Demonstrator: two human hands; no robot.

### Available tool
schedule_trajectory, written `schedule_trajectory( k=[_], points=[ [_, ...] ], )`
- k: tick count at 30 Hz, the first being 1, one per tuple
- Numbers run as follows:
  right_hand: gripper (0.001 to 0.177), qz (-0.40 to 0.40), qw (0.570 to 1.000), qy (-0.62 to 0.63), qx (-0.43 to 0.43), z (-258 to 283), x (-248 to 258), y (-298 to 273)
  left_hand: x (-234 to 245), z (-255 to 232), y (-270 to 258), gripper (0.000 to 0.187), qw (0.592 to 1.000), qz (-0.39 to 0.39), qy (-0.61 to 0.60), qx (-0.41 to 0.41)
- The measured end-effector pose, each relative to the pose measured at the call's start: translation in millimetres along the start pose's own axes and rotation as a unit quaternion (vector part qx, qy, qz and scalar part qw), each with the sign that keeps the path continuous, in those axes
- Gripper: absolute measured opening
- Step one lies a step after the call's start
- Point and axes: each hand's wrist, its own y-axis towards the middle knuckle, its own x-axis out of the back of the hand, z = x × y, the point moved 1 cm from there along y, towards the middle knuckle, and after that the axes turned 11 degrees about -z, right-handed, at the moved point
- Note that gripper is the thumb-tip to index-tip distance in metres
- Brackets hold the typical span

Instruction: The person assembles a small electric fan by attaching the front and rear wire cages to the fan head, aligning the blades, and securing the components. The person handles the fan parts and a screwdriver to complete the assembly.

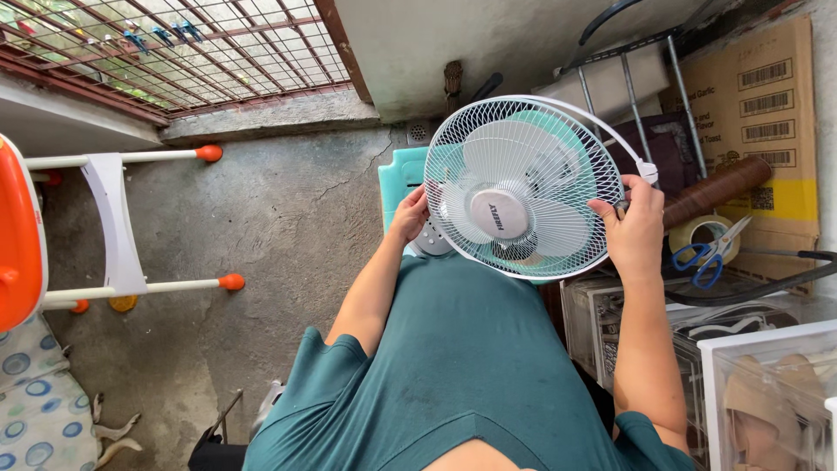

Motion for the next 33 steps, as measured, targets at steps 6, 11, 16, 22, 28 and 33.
schedule_trajectory(
  k=[6,11,16,22,28,33],
  points=[
    [0.07,-0.035,0.999,-0.005,0.041,1.5,-4.6,-4.4,-1.4,17.7,-7.2,0.041,0.975,-0.169,0.096,0.112],
    [0.066,-0.039,0.999,0.004,0.009,1.0,-10.3,-4.9,6.4,22.9,-21.3,0.039,0.99,-0.097,-0.037,0.094],
    [0.064,-0.07,0.996,-0.009,0.062,-2.1,-12.2,-9.3,2.9,33.3,-25.1,0.038,0.988,-0.107,-0.075,0.081],
    [0.062,-0.078,0.993,-0.025,0.082,-4.4,-10.6,-17.1,-9.1,55.2,-23.5,0.031,0.974,-0.206,-0.075,0.062],
    [0.059,-0.096,0.989,-0.047,0.103,2.4,-7.6,-13.8,-26.3,72.2,-18.5,0.037,0.95,-0.223,-0.216,0.022],
    [0.059,-0.106,0.975,-0.087,0.173,11.0,5.3,-9.5,-31.5,74.9,-11.4,0.044,0.942,-0.228,-0.246,0.023]
  ],
)
